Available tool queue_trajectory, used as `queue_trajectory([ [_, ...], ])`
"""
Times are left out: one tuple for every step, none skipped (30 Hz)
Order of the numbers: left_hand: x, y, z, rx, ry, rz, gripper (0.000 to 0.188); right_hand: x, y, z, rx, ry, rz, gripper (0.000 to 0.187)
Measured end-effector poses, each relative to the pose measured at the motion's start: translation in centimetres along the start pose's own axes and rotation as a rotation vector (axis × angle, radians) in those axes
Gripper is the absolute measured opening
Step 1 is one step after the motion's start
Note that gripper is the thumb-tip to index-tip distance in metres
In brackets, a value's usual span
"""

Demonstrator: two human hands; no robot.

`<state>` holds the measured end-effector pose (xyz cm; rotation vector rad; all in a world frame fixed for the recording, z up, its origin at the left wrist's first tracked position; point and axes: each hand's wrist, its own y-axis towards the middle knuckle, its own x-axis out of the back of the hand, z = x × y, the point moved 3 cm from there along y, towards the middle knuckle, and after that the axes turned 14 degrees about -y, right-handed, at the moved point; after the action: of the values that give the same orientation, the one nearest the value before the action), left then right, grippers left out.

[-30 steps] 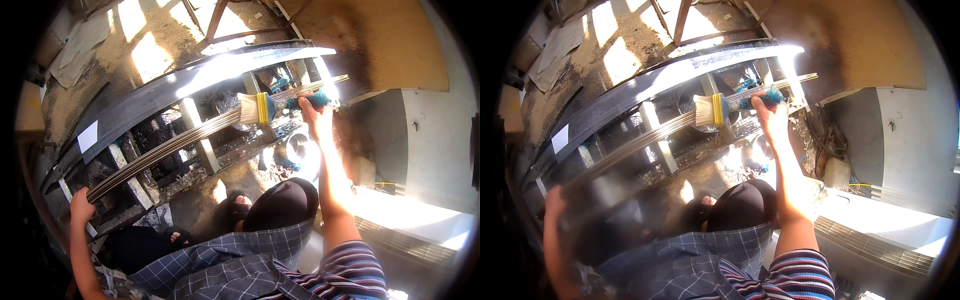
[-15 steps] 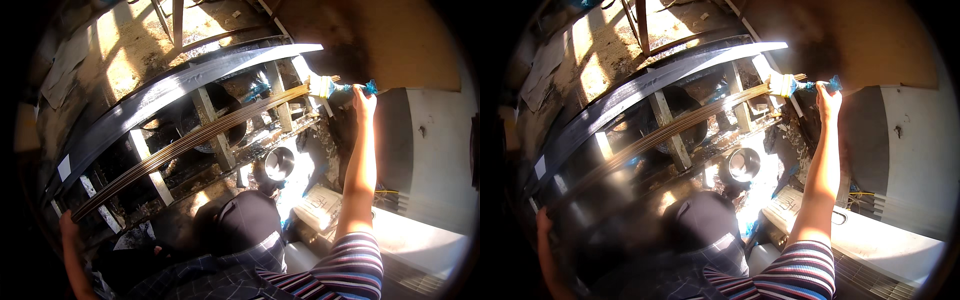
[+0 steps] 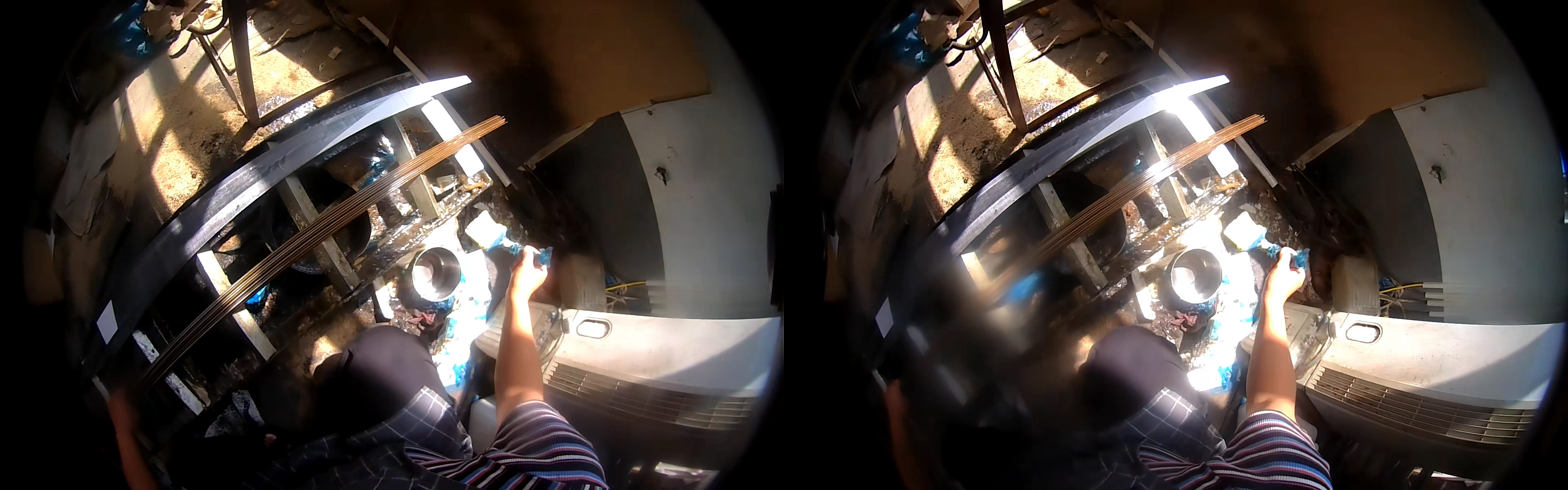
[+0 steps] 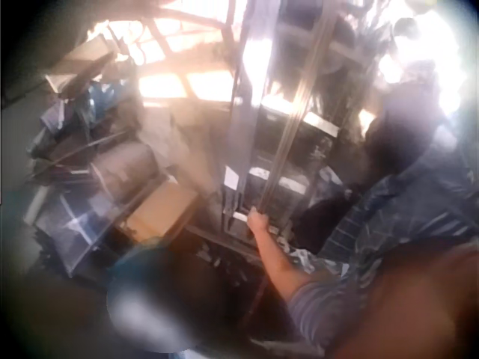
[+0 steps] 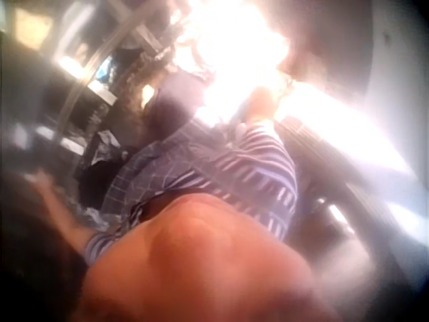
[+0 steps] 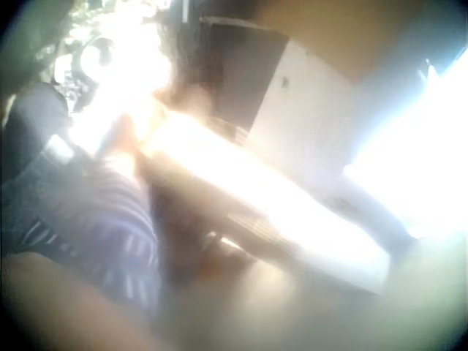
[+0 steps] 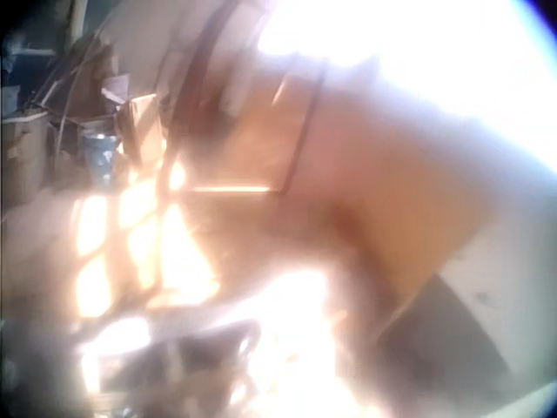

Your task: The person sits on the floor and repeatedly brushes long thin wooden rods with a hand brush. They handle the rods in small groups, moving them between a workbench and a floor rack, then return to brushing them on the floor.

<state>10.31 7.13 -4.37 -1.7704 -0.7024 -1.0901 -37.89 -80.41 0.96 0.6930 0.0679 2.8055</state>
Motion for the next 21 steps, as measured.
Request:
queue_trajectory([
  [0.2, -0.6, 0.5, -0.021, 0.005, -0.054, 0.025, 0.6, -2.8, -2.6, -0.048, 0.010, 0.021, 0.021],
  [-0.1, -0.8, 1.0, -0.047, 0.006, -0.101, 0.023, 0.6, -5.2, -4.6, -0.112, 0.052, 0.041, 0.010],
  [0.0, -0.6, 1.1, -0.072, 0.005, -0.156, 0.021, 0.3, -6.6, -7.2, -0.158, -0.172, 0.112, 0.013],
  [-0.1, 0.1, -0.1, -0.054, -0.049, -0.082, 0.020, -0.4, -7.7, -8.8, -0.183, -0.304, 0.184, 0.017],
  [0.4, 0.7, -4.3, -0.045, -0.106, 0.009, 0.019, -0.8, -8.6, -9.7, -0.270, -0.384, 0.248, 0.022],
  [0.8, 1.4, -7.8, -0.046, -0.166, 0.108, 0.018, -0.3, -7.5, -12.1, -0.200, -0.559, 0.326, 0.027],
  [1.8, 1.3, -8.5, -0.062, -0.132, 0.114, 0.017, -1.2, -7.9, -12.8, -0.331, -0.527, 0.405, 0.034],
  [1.8, 1.1, -9.5, -0.079, -0.105, 0.129, 0.016, -1.4, -8.0, -13.4, -0.461, -0.507, 0.469, 0.040],
  [2.3, 0.2, -9.6, -0.080, -0.066, 0.142, 0.016, -2.0, -9.0, -12.6, -0.601, -0.580, 0.608, 0.043],
  [2.9, -1.2, -9.1, -0.112, -0.030, 0.140, 0.014, -2.7, -10.6, -10.7, -0.685, -0.605, 0.687, 0.044],
  [3.1, -2.2, -9.2, -0.153, -0.005, 0.130, 0.013, -2.6, -11.7, -8.5, -0.762, -0.634, 0.755, 0.046],
  [4.8, -3.8, -10.9, -0.076, -0.044, 0.122, 0.014, -2.4, -13.9, -4.8, -0.802, -0.622, 0.765, 0.046],
  [6.3, -5.3, -14.6, -0.014, -0.094, 0.123, 0.015, -1.0, -15.0, -1.5, -0.842, -0.619, 0.754, 0.046],
  [6.9, -6.1, -18.0, -0.021, -0.120, 0.147, 0.018, 1.5, -15.0, -1.1, -0.754, -0.609, 0.786, 0.043],
  [7.8, -7.2, -20.8, -0.023, -0.135, 0.170, 0.020, 3.6, -15.2, -1.1, -0.671, -0.597, 0.820, 0.040],
  [9.3, -9.3, -22.1, 0.029, -0.085, 0.181, 0.023, 3.4, -18.7, 2.0, -0.506, -0.694, 0.987, 0.043],
  [11.5, -11.6, -25.3, -0.020, -0.051, 0.166, 0.024, 4.3, -21.5, 6.2, -0.318, -0.791, 1.105, 0.046],
  [11.5, -13.5, -26.2, 0.016, -0.094, 0.174, 0.024, 6.2, -26.0, 11.5, -0.174, -0.745, 1.155, 0.045],
  [12.4, -15.7, -28.8, -0.036, -0.150, 0.174, 0.024, 8.7, -30.2, 16.7, -0.035, -0.704, 1.182, 0.044],
  [15.0, -17.1, -34.5, 0.096, -0.269, 0.297, 0.026, 11.7, -34.8, 14.9, 0.059, -0.650, 1.295, 0.040],
  [11.7, -19.4, -32.5, -0.085, -0.176, 0.258, 0.028, 14.0, -40.0, 22.1, -0.010, -0.618, 1.573, 0.036],
])
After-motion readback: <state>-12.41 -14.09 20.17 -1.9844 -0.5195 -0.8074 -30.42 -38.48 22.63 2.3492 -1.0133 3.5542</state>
